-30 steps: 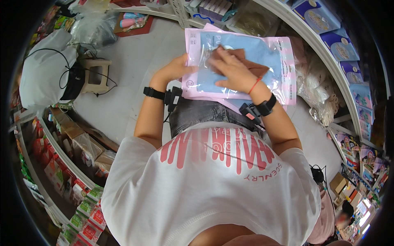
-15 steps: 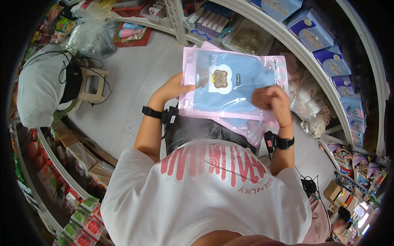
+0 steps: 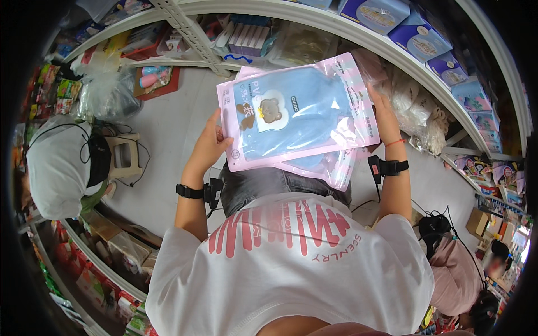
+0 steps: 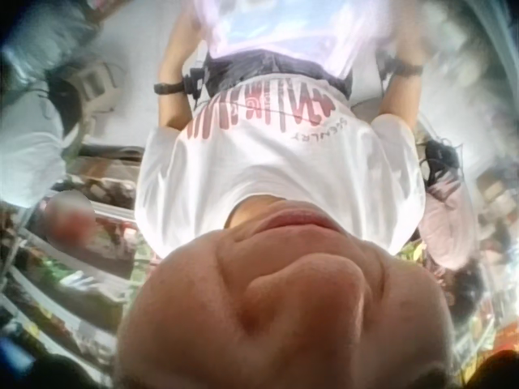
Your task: The person sorts items including packaged hot water bags and boxed beauty products by picking them up from the floor area, turning them over, and placing them into groups on their lap or nearby surfaces.
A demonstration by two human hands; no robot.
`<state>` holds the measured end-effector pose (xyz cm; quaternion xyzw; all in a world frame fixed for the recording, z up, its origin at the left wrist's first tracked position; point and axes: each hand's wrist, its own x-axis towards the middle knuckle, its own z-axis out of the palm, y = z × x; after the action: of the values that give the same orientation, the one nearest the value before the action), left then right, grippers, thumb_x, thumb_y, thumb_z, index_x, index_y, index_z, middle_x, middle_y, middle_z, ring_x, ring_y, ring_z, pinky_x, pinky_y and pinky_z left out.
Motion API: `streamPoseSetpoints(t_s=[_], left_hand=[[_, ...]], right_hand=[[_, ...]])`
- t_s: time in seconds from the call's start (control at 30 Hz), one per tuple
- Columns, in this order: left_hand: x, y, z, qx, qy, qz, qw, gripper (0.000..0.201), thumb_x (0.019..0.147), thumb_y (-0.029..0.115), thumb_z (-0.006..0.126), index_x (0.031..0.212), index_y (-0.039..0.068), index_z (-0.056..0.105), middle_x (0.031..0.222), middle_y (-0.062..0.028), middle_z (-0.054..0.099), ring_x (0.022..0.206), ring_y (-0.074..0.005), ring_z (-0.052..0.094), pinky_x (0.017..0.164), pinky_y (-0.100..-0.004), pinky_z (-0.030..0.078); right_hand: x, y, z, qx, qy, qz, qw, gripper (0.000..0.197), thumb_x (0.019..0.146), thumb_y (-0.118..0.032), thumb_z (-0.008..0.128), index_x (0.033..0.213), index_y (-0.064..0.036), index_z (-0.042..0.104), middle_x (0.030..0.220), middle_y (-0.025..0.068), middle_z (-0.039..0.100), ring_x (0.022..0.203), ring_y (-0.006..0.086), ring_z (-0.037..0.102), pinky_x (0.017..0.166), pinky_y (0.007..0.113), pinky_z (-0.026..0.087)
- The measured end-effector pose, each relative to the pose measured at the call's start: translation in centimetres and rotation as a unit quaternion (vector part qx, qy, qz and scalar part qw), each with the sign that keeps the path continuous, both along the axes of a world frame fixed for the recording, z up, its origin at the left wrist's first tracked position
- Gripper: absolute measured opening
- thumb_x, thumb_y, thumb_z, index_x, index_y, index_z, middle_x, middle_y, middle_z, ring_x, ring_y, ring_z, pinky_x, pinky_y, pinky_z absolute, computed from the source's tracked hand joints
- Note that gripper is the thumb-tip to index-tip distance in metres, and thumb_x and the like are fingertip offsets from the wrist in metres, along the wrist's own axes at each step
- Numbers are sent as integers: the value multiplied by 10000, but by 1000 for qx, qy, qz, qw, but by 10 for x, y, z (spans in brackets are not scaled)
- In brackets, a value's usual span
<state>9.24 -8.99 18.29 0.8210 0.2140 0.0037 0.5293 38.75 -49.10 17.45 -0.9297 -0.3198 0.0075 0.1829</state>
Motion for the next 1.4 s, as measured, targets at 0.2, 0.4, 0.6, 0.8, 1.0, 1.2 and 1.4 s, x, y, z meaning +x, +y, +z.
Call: streamPoseSetpoints(t_s=[0.2, 0.4, 0.6, 0.8, 1.0, 1.2, 1.4], left_hand=[[-8, 2, -1, 147, -78, -98, 981, 557, 834, -102, 533, 1345, 119, 512, 949, -79, 543, 808, -167, 548, 723, -298, 488], [-3, 6, -9, -134, -79, 11, 988, 475, 848, -72, 540, 1300, 73, 553, 1109, -79, 584, 973, -151, 573, 867, -270, 463], [30, 7, 14, -56, -216, 48, 974, 338, 849, -30, 581, 1174, 42, 640, 1100, -55, 619, 995, -138, 573, 864, -257, 448], [59, 29, 48, 164, -360, 190, 899, 128, 911, 85, 612, 990, 4, 672, 941, -27, 601, 884, -127, 556, 794, -241, 431], [66, 14, 80, -142, -435, 188, 869, 175, 981, 164, 534, 1009, 12, 615, 1023, -16, 627, 904, -88, 569, 816, -239, 448], [76, -2, 29, -251, -192, 123, 941, 352, 913, 97, 610, 1224, -22, 498, 1071, -67, 624, 952, -137, 590, 838, -273, 478], [63, -8, -23, -205, -63, 79, 974, 520, 842, 32, 635, 1305, -43, 411, 1166, -130, 578, 1005, -192, 593, 867, -316, 485]], right_hand=[[0, 17, 21, 3, -6, 25, 1000, 479, 833, -22, 554, 1260, -235, 597, 1302, 108, 521, 1074, 299, 590, 909, 338, 478], [8, 6, 16, 119, -25, 73, 990, 303, 785, -21, 616, 1050, -127, 716, 1225, 113, 574, 1026, 243, 611, 882, 300, 481], [-4, 21, 50, 343, 35, 80, 935, 193, 818, -15, 605, 1001, -2, 664, 1082, 115, 625, 971, 195, 604, 864, 287, 468], [0, 6, 63, 423, -45, -73, 902, 176, 974, -112, 533, 1014, 14, 650, 978, 21, 647, 902, 96, 570, 817, 233, 456], [-28, 13, 115, 516, 194, -93, 829, 172, 936, -119, 569, 1022, 13, 637, 954, 13, 650, 830, 88, 571, 736, 224, 457], [-15, 11, 35, 363, 316, -202, 853, 276, 934, -281, 603, 1034, -32, 667, 875, 6, 651, 813, 82, 572, 727, 232, 454], [-16, -6, 13, 114, 129, -168, 971, 333, 914, -306, 613, 1045, -2, 645, 825, 10, 619, 788, 78, 553, 694, 237, 446]])
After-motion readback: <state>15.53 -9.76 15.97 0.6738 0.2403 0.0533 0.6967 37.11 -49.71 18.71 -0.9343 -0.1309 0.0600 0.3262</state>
